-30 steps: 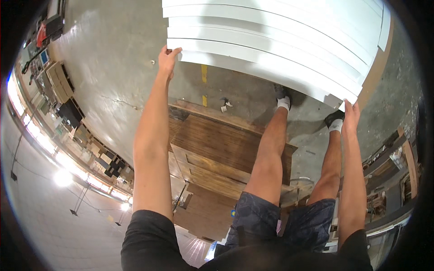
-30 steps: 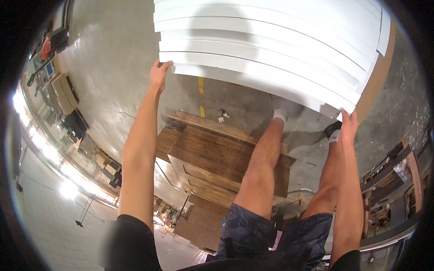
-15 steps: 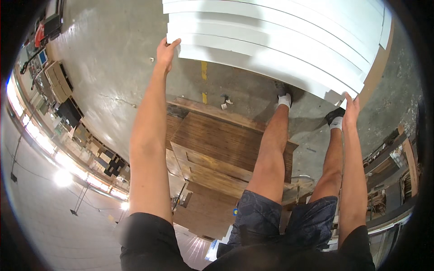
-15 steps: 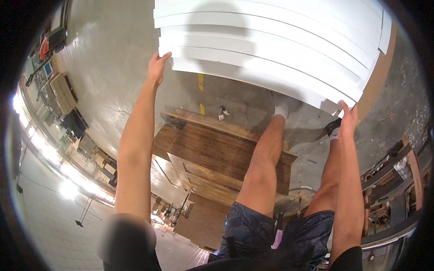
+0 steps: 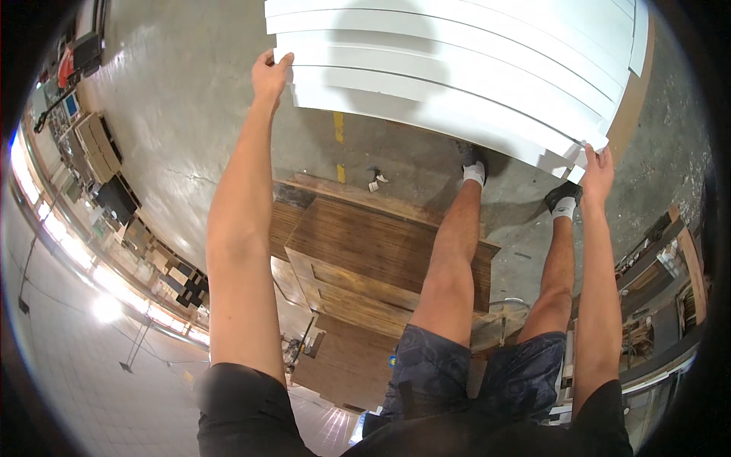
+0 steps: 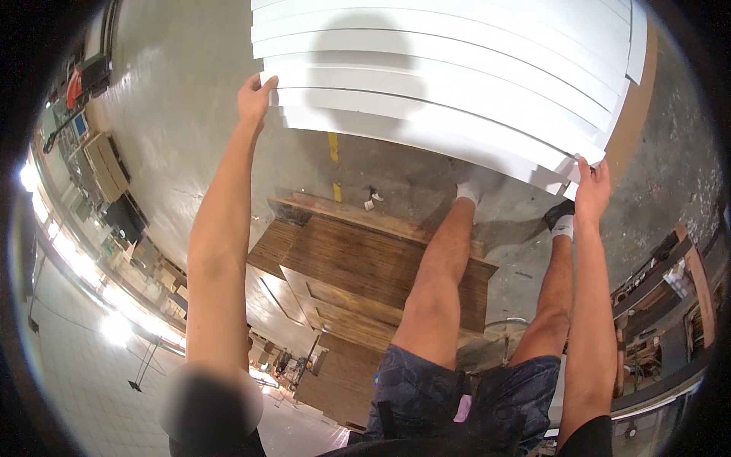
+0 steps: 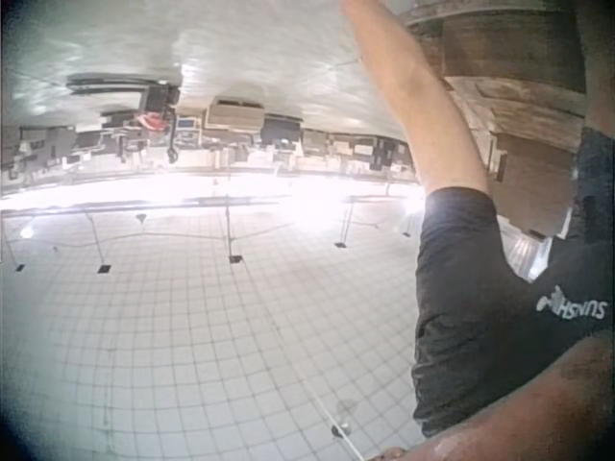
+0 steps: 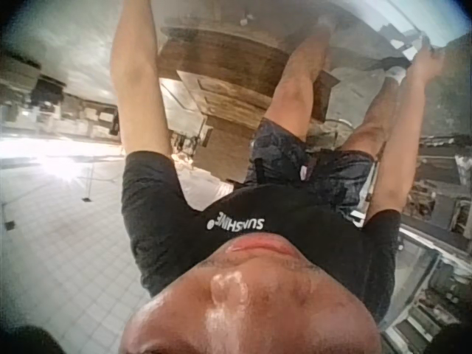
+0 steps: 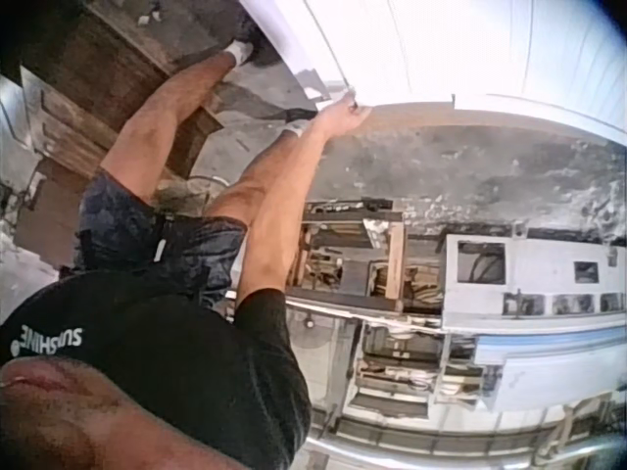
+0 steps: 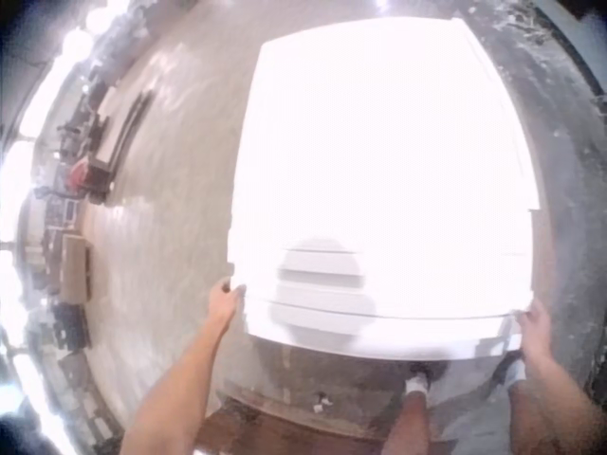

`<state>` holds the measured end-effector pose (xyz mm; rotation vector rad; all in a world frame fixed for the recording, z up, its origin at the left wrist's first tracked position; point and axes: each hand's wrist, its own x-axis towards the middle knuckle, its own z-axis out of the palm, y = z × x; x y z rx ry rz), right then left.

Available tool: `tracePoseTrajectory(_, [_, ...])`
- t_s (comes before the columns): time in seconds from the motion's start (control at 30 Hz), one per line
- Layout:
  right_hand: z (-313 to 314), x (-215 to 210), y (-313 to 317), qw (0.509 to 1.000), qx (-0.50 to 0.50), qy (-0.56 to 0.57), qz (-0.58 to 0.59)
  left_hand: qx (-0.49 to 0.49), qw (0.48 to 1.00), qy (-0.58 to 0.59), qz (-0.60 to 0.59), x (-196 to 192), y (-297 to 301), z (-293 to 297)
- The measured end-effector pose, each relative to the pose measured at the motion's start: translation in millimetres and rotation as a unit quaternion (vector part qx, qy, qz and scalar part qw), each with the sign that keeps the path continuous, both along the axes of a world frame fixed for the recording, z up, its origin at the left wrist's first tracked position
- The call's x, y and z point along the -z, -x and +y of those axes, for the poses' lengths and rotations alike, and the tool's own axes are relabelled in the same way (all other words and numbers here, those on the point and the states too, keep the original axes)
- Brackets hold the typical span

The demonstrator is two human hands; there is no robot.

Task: The person picks up white slats from a stack, places them on a workbench to scrape and wipe the ends with a hand tool and a block, and then stacks them back on a pallet.

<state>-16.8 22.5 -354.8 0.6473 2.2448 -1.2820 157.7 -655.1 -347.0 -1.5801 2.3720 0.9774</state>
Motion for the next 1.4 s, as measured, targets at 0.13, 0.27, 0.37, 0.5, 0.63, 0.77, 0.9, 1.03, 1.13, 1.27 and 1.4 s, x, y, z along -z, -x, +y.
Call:
tracePoseTrajectory(0.13, [-1.9, -9.9, 11.7, 0.999, -0.015, 0.001, 0.029, -0.028, 0.997, -0.064, 0.03, -1.4, 16.6, 15.5])
tracePoseTrajectory(0.27, [-18.7, -18.1, 36.4, 0.999, 0.002, 0.034, 0.005, -0.05, 0.99, -0.068, 0.11, 10.2, 33.2, 8.1])
tracePoseTrajectory(0.37, [-36.2, -17.7, 34.0, 0.999, -0.004, 0.039, 0.001, -0.06, 0.989, -0.052, 0.123, 10.8, 20.9, -14.3])
tracePoseTrajectory(0.5, [-13.3, -5.4, 21.5, 0.997, -0.041, 0.004, 0.072, -0.018, 0.998, 0.002, 0.068, 14.9, 10.8, 12.9])
tracePoseTrajectory(0.63, [1.8, -6.1, -2.2, 0.993, -0.013, -0.112, -0.03, 0.015, 0.998, 0.014, -0.06, 0.5, -2.9, 19.8])
tracePoseTrajectory(0.77, [7.1, 10.5, -31.9, 0.992, 0.077, -0.027, -0.095, 0.022, 0.995, 0.026, -0.094, -1.1, -18.3, 16.5])
tracePoseTrajectory(0.9, [-3.2, 8.2, -24.9, 0.984, 0.106, 0.008, -0.146, 0.0, 0.996, 0.055, -0.065, -0.3, -25.3, 31.0])
tracePoseTrajectory(1.03, [1.9, 2.6, -16.2, 0.993, 0.031, -0.058, -0.094, -0.029, 0.997, 0.033, -0.059, 0.1, -13.3, 41.0])
tracePoseTrajectory(1.13, [-14.0, -17.2, -23.4, 0.997, 0.009, -0.053, -0.049, -0.061, 0.998, -0.002, -0.018, -4.6, -22.3, 38.5])
tracePoseTrajectory(1.27, [-28.4, -33.6, -23.3, 0.997, 0.005, -0.015, -0.075, -0.084, 0.996, -0.029, 0.026, -4.1, -41.8, 29.7])
tracePoseTrajectory(1.4, [-24.6, -19.3, -0.3, 0.999, 0.018, 0.01, -0.035, -0.079, 0.995, -0.043, 0.045, -2.7, -26.3, 20.6])
